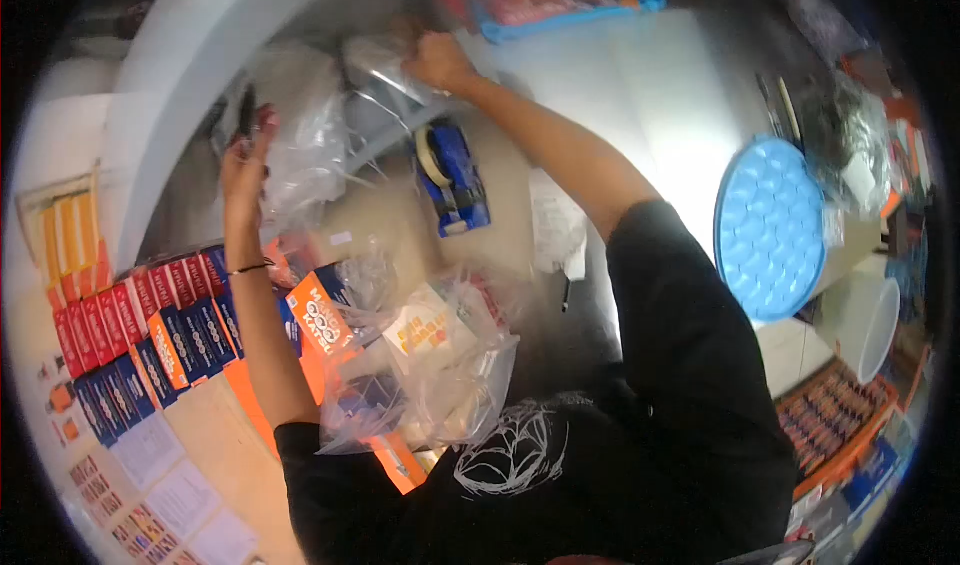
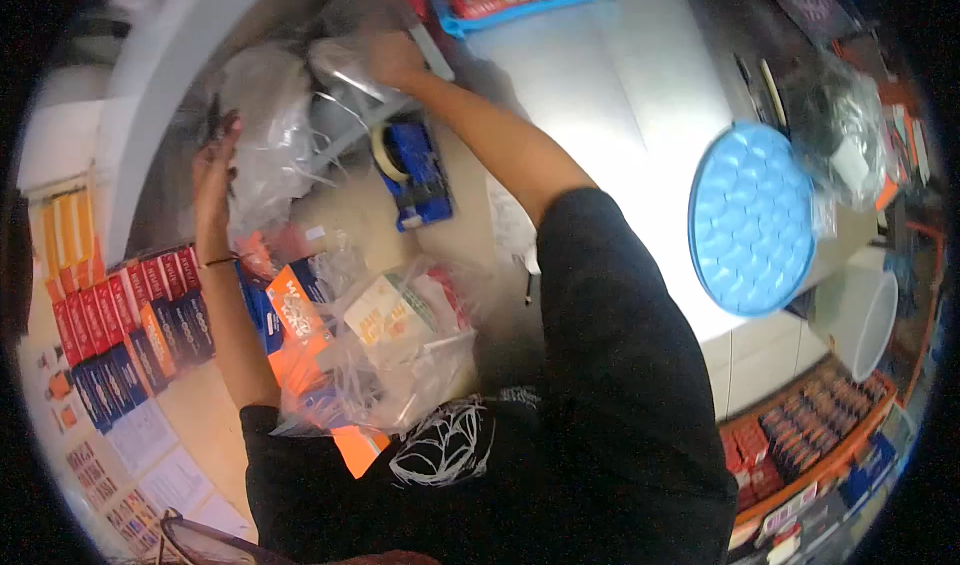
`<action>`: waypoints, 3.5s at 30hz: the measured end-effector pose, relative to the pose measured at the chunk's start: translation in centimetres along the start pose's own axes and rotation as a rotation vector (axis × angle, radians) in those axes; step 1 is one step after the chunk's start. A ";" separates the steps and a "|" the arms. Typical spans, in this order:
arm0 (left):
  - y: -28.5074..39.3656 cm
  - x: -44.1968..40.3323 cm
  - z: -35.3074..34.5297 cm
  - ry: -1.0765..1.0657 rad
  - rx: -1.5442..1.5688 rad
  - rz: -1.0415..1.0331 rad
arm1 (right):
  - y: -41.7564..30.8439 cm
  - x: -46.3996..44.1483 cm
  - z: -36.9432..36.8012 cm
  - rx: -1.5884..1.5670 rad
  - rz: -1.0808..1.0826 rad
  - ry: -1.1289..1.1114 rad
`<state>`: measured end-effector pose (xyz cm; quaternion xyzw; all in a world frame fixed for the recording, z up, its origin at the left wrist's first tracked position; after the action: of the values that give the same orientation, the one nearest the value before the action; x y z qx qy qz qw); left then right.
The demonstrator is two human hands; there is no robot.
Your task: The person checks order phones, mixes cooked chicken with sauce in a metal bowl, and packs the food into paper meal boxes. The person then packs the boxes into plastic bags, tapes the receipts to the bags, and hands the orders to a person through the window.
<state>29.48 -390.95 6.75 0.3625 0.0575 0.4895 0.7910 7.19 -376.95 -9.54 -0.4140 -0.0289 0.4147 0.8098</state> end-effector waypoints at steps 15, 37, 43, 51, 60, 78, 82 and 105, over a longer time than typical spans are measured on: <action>4.4 22.4 0.2 -0.004 0.137 -0.395 | -21.3 15.7 13.1 -1.040 0.249 0.082; -10.6 32.5 5.7 -0.300 0.867 -0.074 | -32.7 32.4 -9.8 0.546 0.771 -1.384; -14.5 31.2 9.5 -0.165 0.642 -0.185 | -35.6 29.1 3.5 0.388 0.753 -1.065; -20.2 31.7 10.1 -0.017 0.139 -0.211 | -22.6 28.9 21.1 -0.193 0.344 -0.455; -20.0 30.8 0.8 -0.602 0.116 0.020 | -26.6 32.0 -6.3 -0.601 0.454 -0.365; -30.8 19.7 -11.5 -0.048 1.032 -0.134 | -26.4 36.6 4.1 -0.777 0.393 -0.151; -20.7 25.6 -8.6 -0.142 0.832 0.046 | -27.8 32.6 6.6 -0.611 0.352 -0.052; -15.9 33.8 8.3 0.620 0.628 -0.394 | -35.7 31.3 -3.1 -0.034 0.590 -0.681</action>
<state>62.19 -371.72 11.73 0.4030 0.5031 0.3743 0.6667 51.99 -368.34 3.93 -0.2579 -0.1811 0.7398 0.5944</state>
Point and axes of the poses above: each hand's wrist, its own x-axis away from the middle knuckle, its own z-axis out of the back of the hand, y = z × x, the point moved 9 cm from there along -x, towards the middle knuckle, and after that the axes turned 13 degrees about z, right-handed, at the moved point
